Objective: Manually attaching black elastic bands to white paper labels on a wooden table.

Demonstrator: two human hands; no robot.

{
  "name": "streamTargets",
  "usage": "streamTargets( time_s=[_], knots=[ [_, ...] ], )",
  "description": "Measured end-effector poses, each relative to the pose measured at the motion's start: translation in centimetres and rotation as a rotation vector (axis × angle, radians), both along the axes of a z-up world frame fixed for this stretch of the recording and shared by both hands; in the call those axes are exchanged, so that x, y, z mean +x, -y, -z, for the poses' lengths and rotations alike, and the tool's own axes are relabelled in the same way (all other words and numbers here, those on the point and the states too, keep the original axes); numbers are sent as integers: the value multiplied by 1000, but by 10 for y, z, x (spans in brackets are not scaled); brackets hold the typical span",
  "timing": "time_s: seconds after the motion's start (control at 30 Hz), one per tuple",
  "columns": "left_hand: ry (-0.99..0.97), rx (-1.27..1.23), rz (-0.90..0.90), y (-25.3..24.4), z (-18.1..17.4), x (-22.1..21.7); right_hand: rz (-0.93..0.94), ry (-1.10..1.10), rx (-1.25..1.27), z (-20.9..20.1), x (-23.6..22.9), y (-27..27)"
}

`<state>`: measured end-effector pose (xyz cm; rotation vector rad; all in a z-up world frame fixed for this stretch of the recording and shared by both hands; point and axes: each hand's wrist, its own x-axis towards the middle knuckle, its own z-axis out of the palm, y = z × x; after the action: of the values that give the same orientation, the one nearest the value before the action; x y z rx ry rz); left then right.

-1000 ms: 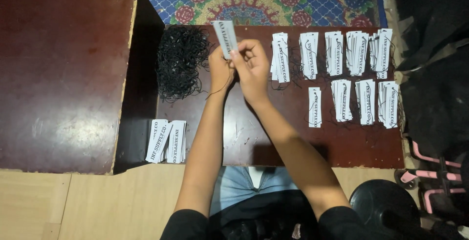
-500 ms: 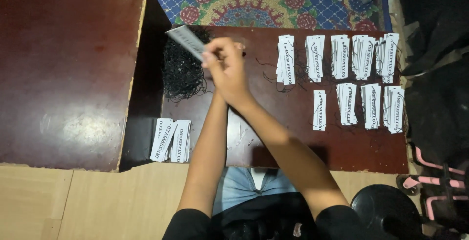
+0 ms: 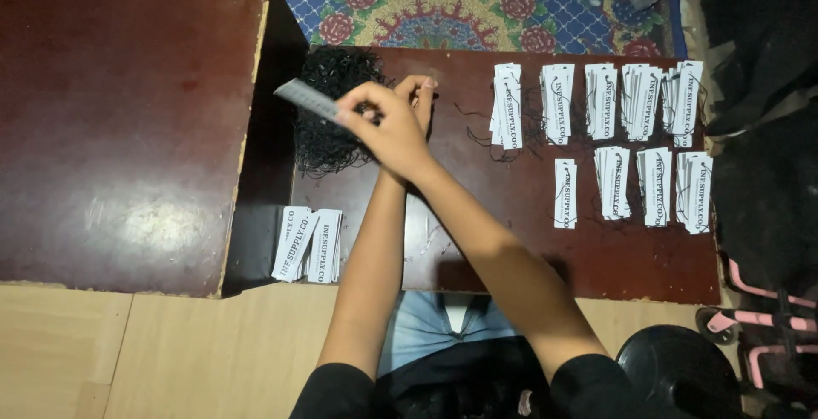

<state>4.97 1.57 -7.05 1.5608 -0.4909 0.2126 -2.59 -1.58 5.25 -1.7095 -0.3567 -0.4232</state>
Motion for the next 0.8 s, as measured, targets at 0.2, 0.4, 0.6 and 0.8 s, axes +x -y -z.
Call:
streamTargets(
  time_s=[0.2,0.4,0.6,0.8],
  knots=[
    [91,-49,82,-14,20,-4,-110,-213,420,-9,-29,65],
    [-14,44,-67,19,-60,-34,-73,-325,650,42,-39,111],
    [-28,72,-37,17,-50,-34,110,-271,489,51,-40,108],
    [30,57,70,11,-73,-43,105,-193,414,39,-43,113]
  ],
)
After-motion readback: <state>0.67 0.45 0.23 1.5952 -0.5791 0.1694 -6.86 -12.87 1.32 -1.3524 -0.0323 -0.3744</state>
